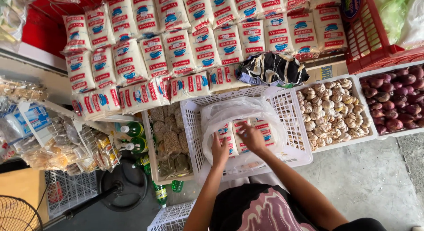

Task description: Wipe bags of sugar with a cloth and place them into a white plastic basket for organization.

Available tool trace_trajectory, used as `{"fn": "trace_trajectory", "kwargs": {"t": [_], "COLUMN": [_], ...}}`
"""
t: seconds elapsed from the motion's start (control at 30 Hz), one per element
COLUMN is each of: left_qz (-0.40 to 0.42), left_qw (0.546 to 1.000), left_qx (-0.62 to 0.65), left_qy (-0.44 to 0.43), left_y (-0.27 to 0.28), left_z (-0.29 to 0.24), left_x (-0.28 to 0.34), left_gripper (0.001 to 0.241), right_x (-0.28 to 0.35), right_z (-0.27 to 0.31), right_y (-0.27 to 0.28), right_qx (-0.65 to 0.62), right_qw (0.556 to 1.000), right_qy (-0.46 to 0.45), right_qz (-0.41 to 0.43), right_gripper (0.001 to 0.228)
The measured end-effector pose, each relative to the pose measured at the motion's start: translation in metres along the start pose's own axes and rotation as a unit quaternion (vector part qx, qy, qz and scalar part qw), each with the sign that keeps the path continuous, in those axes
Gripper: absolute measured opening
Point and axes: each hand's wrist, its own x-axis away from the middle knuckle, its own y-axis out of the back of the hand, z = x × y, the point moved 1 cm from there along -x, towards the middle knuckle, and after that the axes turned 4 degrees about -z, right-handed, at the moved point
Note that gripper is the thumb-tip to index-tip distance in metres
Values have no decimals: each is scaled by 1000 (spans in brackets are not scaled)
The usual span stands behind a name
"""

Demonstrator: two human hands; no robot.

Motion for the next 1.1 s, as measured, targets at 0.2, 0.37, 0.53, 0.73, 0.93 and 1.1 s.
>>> {"fn": "trace_trajectory", "kwargs": {"t": [0.2, 0.37, 0.53, 0.73, 0.93, 1.1], "left_qz": [31, 22, -32, -88, -79, -56], "left_qw": [979, 958, 966, 889, 842, 733], "left_qx": [161, 208, 88, -66, -156, -371], "left_qy": [-125, -193, -242, -445, -511, -567], "left_y": [52, 32, 15, -19, -20, -21], "left_z": [-121, -161, -236, -250, -270, -256], "left_x": [25, -4, -23, -67, -79, -103], "left_gripper": [35, 19, 30, 55, 91, 83], "right_x": [-55, -91, -116, -131, -141, -145], "right_z": [52, 67, 40, 14, 1, 17], "right_y": [127, 170, 180, 203, 258, 291], "right_qx": [97, 173, 246, 157, -72, -110], "right_qw": [942, 933, 933, 953, 995, 988], "right_qy": [190, 207, 206, 218, 29, 64], "right_qz": [-259, -237, -163, -138, -71, -92], "right_gripper": [49, 68, 76, 50, 39, 33]}}
